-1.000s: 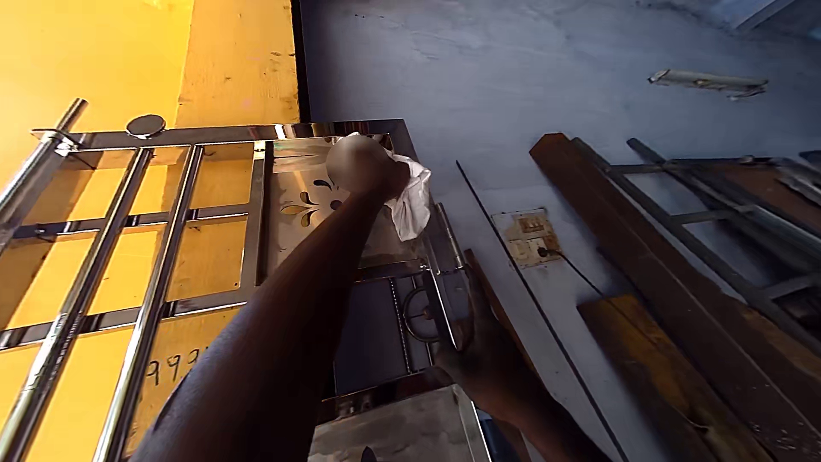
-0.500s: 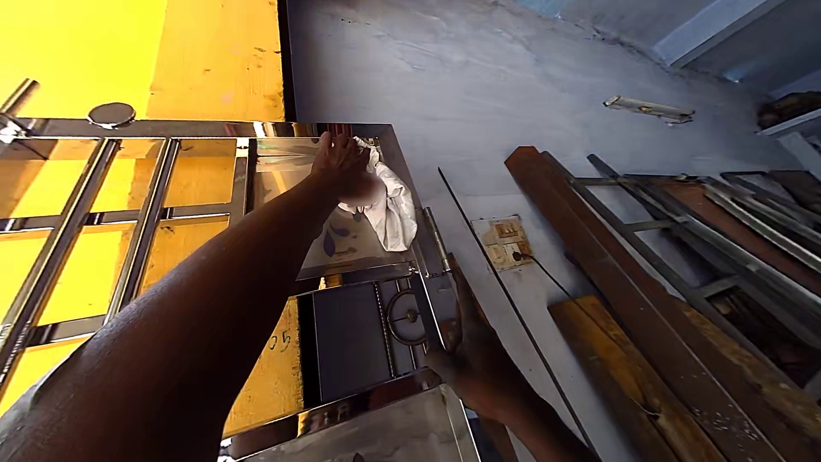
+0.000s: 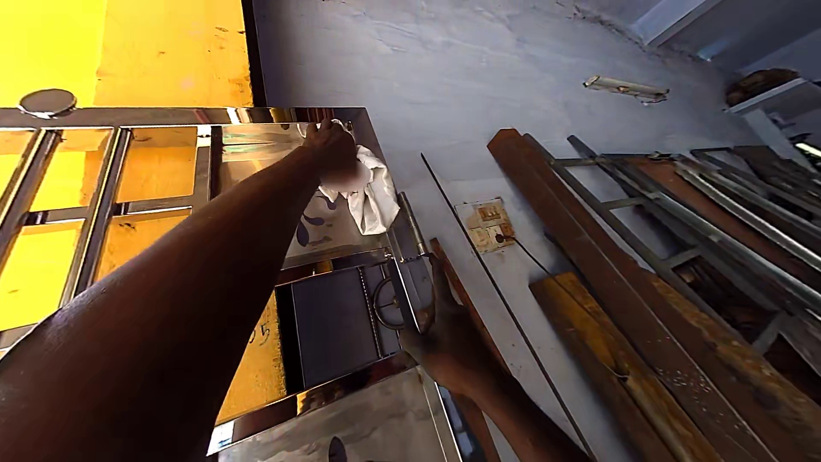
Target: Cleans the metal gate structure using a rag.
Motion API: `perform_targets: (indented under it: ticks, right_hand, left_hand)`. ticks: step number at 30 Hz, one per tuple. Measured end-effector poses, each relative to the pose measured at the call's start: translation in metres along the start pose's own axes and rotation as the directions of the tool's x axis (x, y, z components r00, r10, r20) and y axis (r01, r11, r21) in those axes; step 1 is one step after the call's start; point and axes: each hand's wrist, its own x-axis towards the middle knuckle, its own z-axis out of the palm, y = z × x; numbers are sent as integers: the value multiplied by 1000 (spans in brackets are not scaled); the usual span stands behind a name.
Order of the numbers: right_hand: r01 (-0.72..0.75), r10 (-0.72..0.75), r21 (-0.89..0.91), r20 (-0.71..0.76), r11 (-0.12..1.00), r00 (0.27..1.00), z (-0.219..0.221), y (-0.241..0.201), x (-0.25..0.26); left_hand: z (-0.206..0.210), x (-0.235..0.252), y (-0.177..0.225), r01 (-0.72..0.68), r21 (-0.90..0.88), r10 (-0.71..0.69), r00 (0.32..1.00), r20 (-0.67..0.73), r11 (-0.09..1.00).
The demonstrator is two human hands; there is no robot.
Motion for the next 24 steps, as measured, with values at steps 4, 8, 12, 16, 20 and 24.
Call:
perform_targets:
  ticks: [4, 8, 12, 16, 20, 24]
  right_hand:
    - [20, -20, -3, -14, 1000, 1000, 0, 2, 2]
    - [57, -57, 0, -32, 998, 998, 1, 6, 2]
    - [45, -45, 36, -16, 998, 999, 2, 8, 2]
    - [55, -53, 63, -25, 996, 998, 3, 10, 4]
    - [56, -54, 76, -24, 996, 998, 3, 10, 4]
    - [51, -49, 80, -21, 996, 999, 3, 10, 4]
  left_hand:
    - [5, -5, -16, 23, -284, -33, 999, -30, 959]
    - [-1, -14, -17, 60, -20, -60, 998, -25, 998]
    - [-7, -37, -35, 148, 149, -141, 988, -57, 978]
    - [-4, -48, -43, 174, 202, -170, 985, -37, 964]
    - [20, -50, -48, -57, -40, 52, 991, -125, 998]
    - [23, -36, -30, -28, -118, 15, 994, -109, 993]
